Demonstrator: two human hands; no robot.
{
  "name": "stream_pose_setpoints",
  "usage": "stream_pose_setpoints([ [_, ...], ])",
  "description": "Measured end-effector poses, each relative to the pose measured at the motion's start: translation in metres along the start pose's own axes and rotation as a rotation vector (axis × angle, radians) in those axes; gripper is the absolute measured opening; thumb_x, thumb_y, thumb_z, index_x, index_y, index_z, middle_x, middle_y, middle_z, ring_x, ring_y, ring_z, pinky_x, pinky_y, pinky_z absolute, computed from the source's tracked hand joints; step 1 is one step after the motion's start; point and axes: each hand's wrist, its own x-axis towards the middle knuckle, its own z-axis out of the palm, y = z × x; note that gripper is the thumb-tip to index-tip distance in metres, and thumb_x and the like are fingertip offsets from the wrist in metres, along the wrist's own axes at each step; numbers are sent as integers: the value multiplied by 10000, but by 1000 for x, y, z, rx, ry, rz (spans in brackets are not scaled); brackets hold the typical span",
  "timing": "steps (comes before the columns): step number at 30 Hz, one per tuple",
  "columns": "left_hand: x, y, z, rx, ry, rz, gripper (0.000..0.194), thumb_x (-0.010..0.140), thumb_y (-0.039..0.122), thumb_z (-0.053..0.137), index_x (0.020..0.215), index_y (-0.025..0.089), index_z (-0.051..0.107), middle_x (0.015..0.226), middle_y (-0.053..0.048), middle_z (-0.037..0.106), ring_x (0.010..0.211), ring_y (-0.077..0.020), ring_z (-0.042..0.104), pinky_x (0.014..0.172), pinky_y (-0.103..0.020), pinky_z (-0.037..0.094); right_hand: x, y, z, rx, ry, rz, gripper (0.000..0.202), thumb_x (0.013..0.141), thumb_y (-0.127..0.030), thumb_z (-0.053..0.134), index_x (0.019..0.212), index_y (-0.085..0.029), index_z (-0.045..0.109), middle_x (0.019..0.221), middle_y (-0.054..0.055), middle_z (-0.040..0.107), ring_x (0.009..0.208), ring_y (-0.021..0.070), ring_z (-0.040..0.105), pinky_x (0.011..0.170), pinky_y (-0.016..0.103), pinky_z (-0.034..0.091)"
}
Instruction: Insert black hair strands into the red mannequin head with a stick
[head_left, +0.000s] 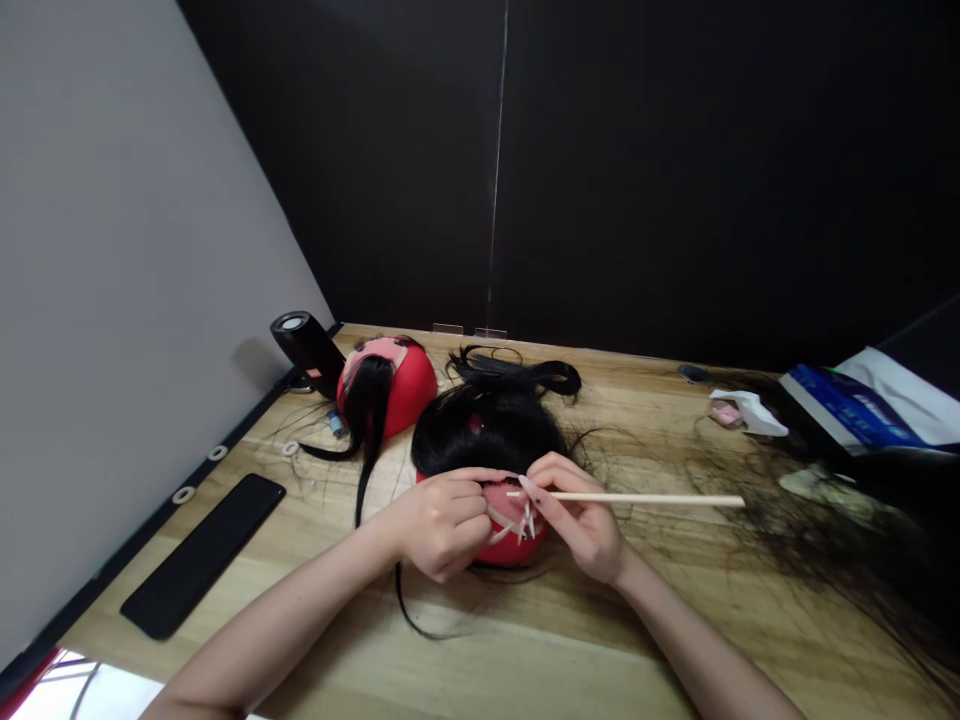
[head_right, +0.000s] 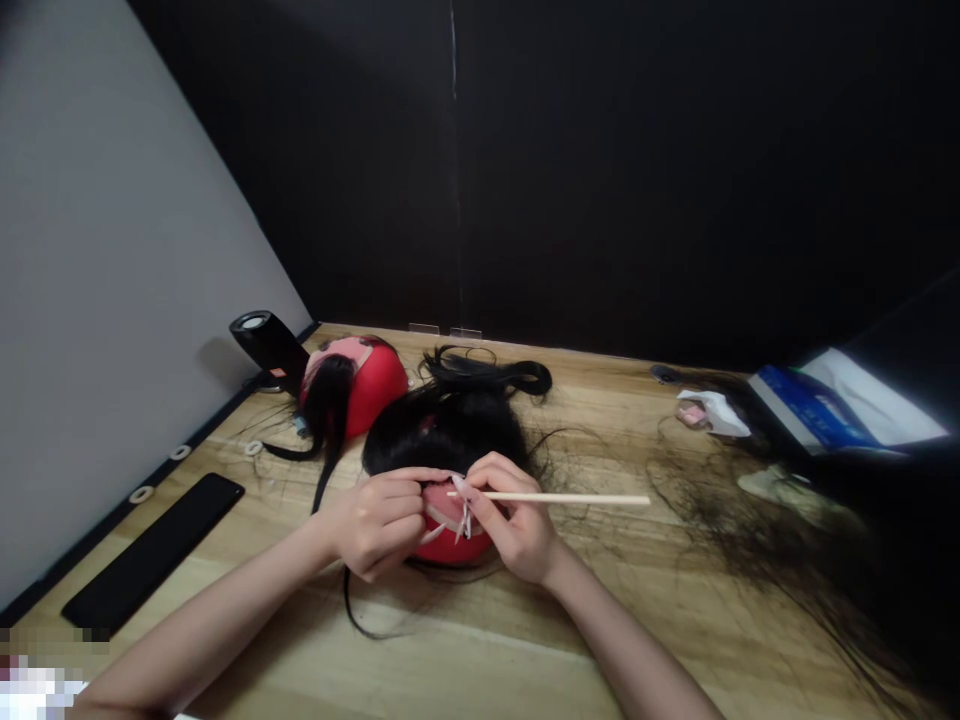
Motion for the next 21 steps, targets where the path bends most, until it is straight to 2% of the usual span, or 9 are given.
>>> stream_pose_setpoints([
  [6, -1, 0, 0, -8, -4, -7, 250, 834, 92, 430, 611, 204, 408, 529, 19, 443, 510, -119, 431, 982, -382, 567, -3, -1, 4, 26, 20, 60, 184, 981, -229, 501, 863, -165, 628, 817, 47, 590, 709, 128, 582, 632, 249, 472],
  [16, -2, 0, 1, -17, -9, -11, 243, 817, 84, 446, 602, 196, 428, 534, 11, 432, 533, -128, 407, 996, -389, 563, 0, 1, 2, -24, 1, -62, 118, 951, -141, 531, 870, -167, 612, 831, 33, 589, 763, 115, 570, 695, 234, 463],
  [21, -3, -1, 2, -18, -16, -8, 243, 807, 79, 447, 596, 197, 423, 534, 12, 416, 538, -129, 401, 1010, -392, 554, 0, 1, 2, -26, 2, -76, 121, 942, -117, 534, 856, -166, 603, 826, 31, 584, 764, 117, 565, 703, 240, 462],
])
